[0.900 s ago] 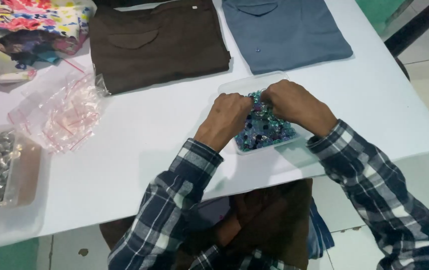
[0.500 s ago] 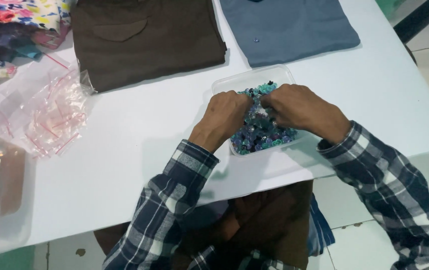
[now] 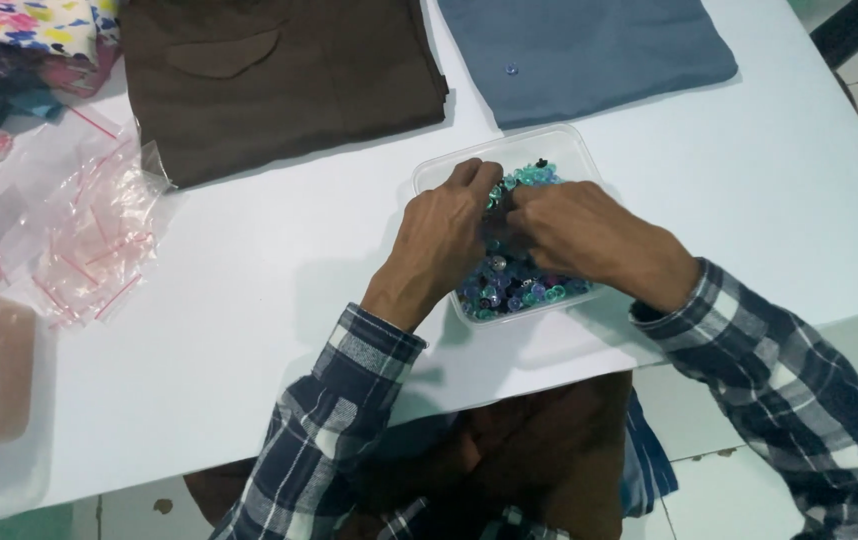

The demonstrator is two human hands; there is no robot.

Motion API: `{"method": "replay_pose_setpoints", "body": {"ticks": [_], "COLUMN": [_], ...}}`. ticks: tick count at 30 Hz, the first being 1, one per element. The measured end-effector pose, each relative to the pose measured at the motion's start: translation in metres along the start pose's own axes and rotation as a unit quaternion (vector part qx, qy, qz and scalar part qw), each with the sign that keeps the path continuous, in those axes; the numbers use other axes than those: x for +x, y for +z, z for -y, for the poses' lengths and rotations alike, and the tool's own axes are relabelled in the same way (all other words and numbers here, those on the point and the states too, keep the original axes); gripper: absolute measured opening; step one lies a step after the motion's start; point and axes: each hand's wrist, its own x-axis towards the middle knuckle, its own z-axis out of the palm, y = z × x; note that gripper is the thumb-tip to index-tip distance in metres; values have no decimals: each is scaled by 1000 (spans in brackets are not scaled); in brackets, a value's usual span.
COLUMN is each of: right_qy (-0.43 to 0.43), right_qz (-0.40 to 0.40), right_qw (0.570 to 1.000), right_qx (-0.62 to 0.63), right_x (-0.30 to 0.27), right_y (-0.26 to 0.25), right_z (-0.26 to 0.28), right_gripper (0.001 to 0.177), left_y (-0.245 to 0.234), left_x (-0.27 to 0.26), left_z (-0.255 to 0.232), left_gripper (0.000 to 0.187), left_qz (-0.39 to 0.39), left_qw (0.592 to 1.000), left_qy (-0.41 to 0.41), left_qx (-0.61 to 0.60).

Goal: Sorting small buttons and metal fasteners from containers and placing them into small plastic bags.

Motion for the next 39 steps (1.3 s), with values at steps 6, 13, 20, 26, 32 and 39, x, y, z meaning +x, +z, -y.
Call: {"method": "replay_pose_setpoints", "body": {"ticks": [6,13,20,26,32,39], "right_qy": [-18,59,98,96,94,84], "right_qz": [-9,-41,-78,-108,-120,-107], "right_qw": [1000,960,924,922,940,958], "right_qx": [1,271,361,360,306,251], "right_x": [17,-21,-37,-44,-35,-30], "right_y": [15,-36,-36,-32,-14,-2], "right_z": [-14,-2,-6,-9,-16,-14], "right_gripper": [22,30,27,29,28,26], "left_y": [5,-34,6,-14,-16,-9], "left_x": [-1,-1,15,10,13,12], "left_z": [4,-10,-5,-13,-21,-23], "left_gripper": [39,25,12,28,31,22], "left_qz": [17,95,163,186,214,225], "left_qw": [1000,991,974,977,972,972], "left_qy": [-12,6,43,21,20,35], "left_qx": [5,-90,155,102,93,51]}}
